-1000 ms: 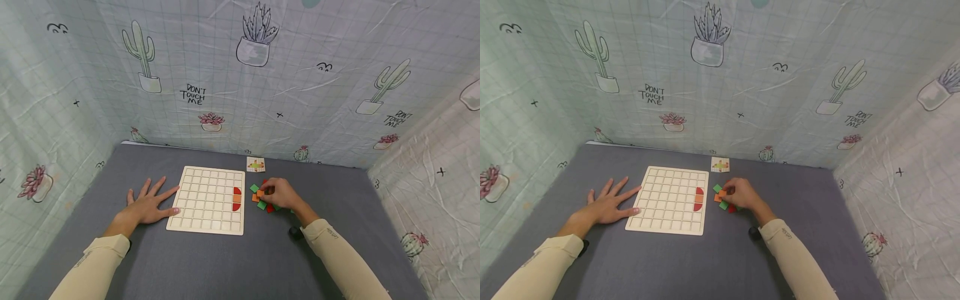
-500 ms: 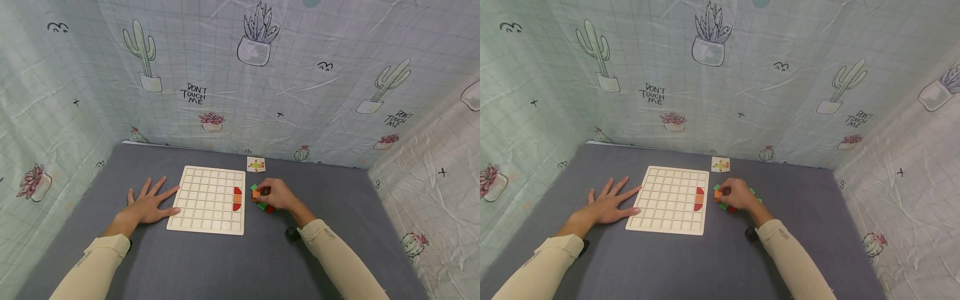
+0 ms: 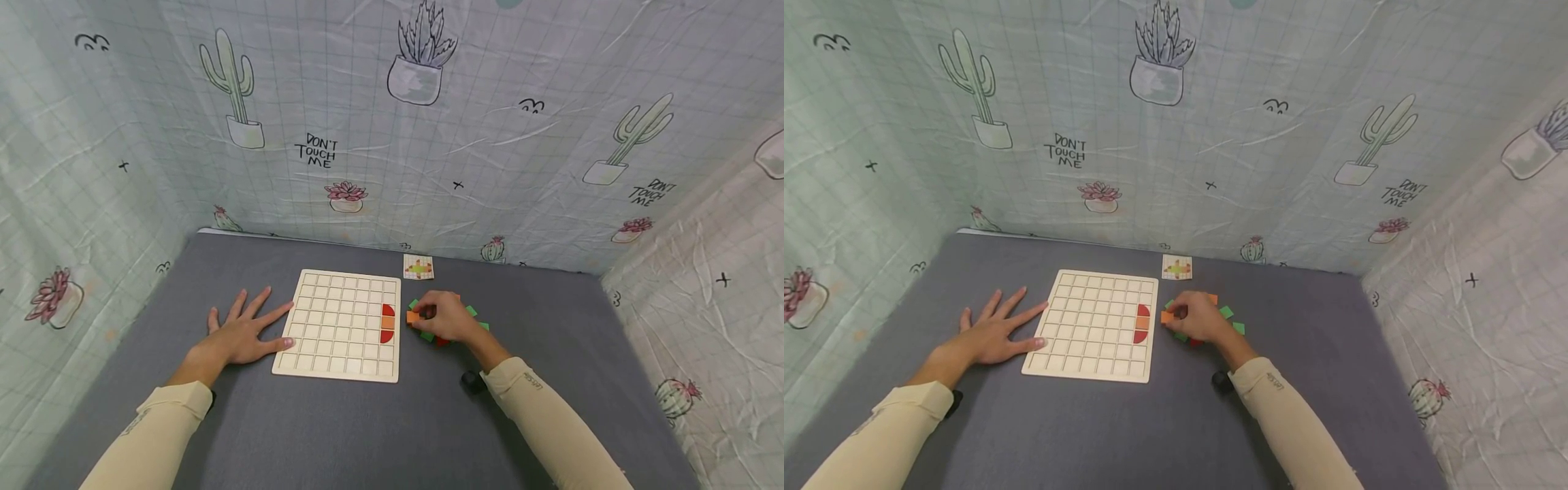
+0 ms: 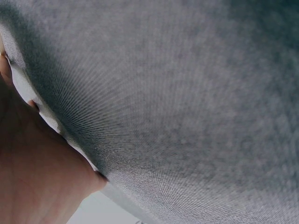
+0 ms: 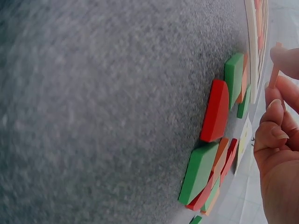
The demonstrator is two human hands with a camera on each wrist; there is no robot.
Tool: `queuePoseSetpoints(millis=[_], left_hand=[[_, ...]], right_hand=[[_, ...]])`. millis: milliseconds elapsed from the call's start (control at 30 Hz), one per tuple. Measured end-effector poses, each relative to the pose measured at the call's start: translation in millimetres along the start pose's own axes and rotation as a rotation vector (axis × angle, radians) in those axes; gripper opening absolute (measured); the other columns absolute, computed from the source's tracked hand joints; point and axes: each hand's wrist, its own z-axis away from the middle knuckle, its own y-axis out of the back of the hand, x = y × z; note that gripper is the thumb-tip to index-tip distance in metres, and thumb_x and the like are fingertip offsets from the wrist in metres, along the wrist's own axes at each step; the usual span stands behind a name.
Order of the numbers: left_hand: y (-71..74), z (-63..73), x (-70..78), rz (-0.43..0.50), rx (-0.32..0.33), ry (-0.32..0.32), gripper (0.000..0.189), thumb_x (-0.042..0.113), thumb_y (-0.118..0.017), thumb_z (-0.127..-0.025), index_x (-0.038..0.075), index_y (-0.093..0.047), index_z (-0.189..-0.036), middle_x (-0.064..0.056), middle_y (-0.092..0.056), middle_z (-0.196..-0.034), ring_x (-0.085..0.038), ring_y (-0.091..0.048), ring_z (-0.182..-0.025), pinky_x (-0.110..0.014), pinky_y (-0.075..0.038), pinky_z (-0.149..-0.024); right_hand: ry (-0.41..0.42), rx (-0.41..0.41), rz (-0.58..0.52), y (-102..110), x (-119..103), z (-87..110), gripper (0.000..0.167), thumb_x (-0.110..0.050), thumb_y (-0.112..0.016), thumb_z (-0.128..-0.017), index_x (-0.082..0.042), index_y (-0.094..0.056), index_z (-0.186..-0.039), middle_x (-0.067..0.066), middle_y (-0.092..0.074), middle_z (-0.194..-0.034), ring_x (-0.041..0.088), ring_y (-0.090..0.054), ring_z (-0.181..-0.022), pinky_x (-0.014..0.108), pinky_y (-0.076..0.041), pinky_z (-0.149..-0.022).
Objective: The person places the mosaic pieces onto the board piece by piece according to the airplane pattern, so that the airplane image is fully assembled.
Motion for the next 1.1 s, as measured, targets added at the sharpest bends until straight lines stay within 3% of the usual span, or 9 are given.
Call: queuePoseSetpoints(millis=[833, 1100], left_hand=[[2.3, -0.7, -0.8, -0.005, -0.013, 0.011, 0.093, 0.084, -0.055, -0.088, 0.039, -0.029, -0.165, -0.013, -0.004, -0.177, -0.056, 0.005, -0.159, -0.090, 0.007, -0.109], [2.3, 0.4, 0.3, 0.002, -0.016, 0.000, 0.092, 0.084, -0.054, -0.088, 0.039, -0.029, -0.165, -0.013, -0.004, -0.177, -0.056, 0.004, -0.159, -0.091, 0.007, -0.108]], right_hand=[[0.046, -0.021, -0.018, -13, -8, -7.9, 0.020, -0.011, -0.085, -0.087, -0.004, -0.079, -0.105, 0.010, -0.071, -0.090, 0.009, -0.059, -0.074, 0.024, -0.052, -0.067], [0.079, 0.011, -0.034, -19, -10, -10.0, 0.020, -0.007, -0.085, -0.086, -0.003, -0.079, -0.104, 0.010, -0.072, -0.092, 0.008, -0.058, -0.074, 0.023, -0.052, -0.067]])
